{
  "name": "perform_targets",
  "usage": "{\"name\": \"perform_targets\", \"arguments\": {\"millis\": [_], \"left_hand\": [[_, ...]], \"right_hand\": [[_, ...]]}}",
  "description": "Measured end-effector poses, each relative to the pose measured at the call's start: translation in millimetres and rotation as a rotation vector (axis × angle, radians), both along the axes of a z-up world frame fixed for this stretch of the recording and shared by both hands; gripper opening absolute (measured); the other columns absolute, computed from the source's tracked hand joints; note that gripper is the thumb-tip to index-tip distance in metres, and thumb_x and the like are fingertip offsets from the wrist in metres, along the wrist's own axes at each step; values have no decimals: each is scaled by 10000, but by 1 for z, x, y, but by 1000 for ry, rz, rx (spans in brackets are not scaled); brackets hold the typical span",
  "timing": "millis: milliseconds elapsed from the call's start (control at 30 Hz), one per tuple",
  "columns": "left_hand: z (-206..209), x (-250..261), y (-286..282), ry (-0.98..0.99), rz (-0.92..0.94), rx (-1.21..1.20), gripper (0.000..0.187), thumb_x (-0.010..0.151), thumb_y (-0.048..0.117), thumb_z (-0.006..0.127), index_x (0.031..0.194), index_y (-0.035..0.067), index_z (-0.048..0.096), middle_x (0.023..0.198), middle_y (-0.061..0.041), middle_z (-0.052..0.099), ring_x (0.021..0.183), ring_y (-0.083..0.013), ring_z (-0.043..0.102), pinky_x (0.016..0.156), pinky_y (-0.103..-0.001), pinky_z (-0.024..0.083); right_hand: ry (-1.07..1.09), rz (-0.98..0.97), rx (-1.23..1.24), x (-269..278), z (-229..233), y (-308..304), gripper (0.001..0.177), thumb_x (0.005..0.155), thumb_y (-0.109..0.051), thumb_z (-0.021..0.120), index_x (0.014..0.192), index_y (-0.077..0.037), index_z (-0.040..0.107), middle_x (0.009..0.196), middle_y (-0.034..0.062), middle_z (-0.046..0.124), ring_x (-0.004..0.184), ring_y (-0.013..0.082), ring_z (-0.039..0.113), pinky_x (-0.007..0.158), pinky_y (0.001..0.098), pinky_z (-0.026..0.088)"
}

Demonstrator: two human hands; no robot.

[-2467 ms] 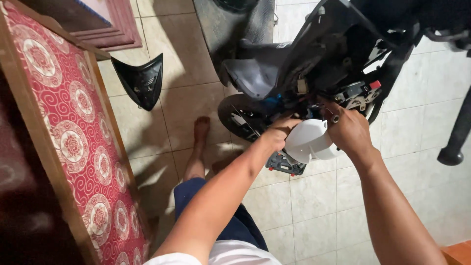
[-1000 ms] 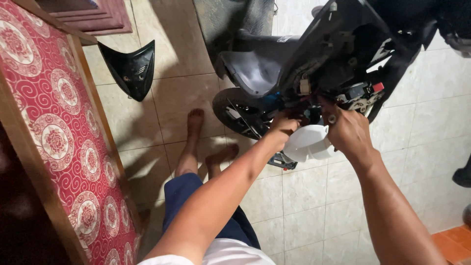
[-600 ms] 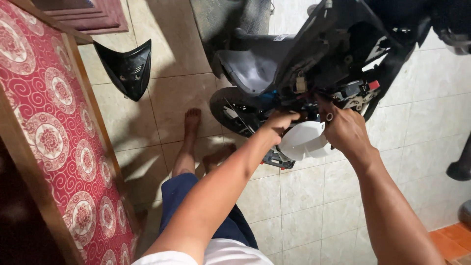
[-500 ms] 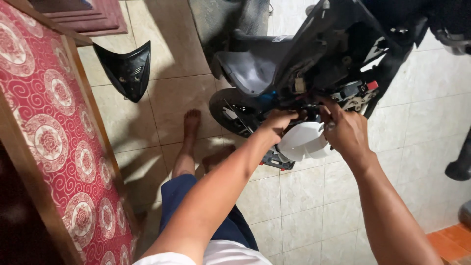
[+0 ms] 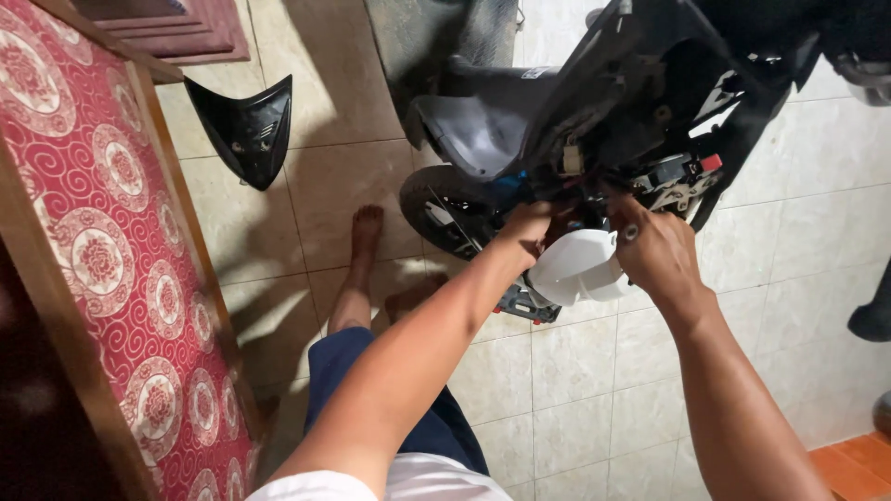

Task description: The recorder is repairing or assembling various plastic and electrical components of a motorcycle.

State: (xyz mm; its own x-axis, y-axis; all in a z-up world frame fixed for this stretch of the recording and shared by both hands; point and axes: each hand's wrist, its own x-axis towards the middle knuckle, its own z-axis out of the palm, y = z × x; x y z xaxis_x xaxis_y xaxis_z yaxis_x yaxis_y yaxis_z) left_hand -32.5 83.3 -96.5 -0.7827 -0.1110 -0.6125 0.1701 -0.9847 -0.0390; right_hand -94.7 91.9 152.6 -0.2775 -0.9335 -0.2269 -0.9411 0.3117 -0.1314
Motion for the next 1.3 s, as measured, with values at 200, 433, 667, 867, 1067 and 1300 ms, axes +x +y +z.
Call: {"name": "perform_targets", "arguments": {"millis": [200, 433, 667, 867, 1067, 1300], "left_hand": [[-7, -6, 5, 37, 68, 5, 117, 893, 166, 757, 970, 85, 724, 790, -31, 687, 656, -165, 668, 552, -333, 550], [4, -3, 1, -65, 65, -5, 178, 906, 178, 804, 1004, 56, 720, 809, -33, 689, 683, -156, 643, 559, -337, 520], [-20, -13, 11, 58, 156, -40, 270, 876, 97, 723, 1144, 74, 744, 898, -37, 730, 742, -166, 678, 589, -351, 521], [-6, -8, 7, 62, 96, -28, 201, 930, 137, 723, 1110, 47, 723, 929, -103, 739, 784, -225, 720, 655, -384, 583], [-7, -6, 18, -13, -16, -236, 215, 866, 33, 702, 1079, 20, 724, 931, -85, 739, 798, -212, 710, 655, -402, 581], [33, 13, 10, -127, 73, -381, 274, 786, -30, 709, 1047, 49, 733, 978, -32, 752, 850, -157, 692, 713, -333, 552]], "right_hand": [[19, -34, 118, -4, -2, -5, 525, 909, 11, 603, 1371, -227, 679, 814, 139, 728, 635, 337, 692, 596, 428, 543], [47, -19, 71, -8, -6, -1, 678, 777, 19, 576, 1402, -221, 681, 794, 118, 745, 627, 336, 689, 571, 438, 519], [101, -148, 184, -5, -7, 3, 377, 1040, -152, 676, 1387, -298, 668, 838, 145, 735, 667, 308, 698, 642, 427, 536], [-13, 6, 91, -18, -17, 11, 780, 749, 41, 618, 1482, -225, 595, 867, 110, 753, 703, 309, 706, 628, 415, 547], [35, -80, 53, -1, -7, 9, 492, 953, -78, 659, 1408, -265, 637, 871, 120, 748, 721, 328, 709, 640, 431, 544], [-51, -71, 134, -7, -8, 7, 681, 857, 33, 544, 1475, -247, 606, 783, 115, 726, 654, 352, 673, 608, 459, 508]]}}
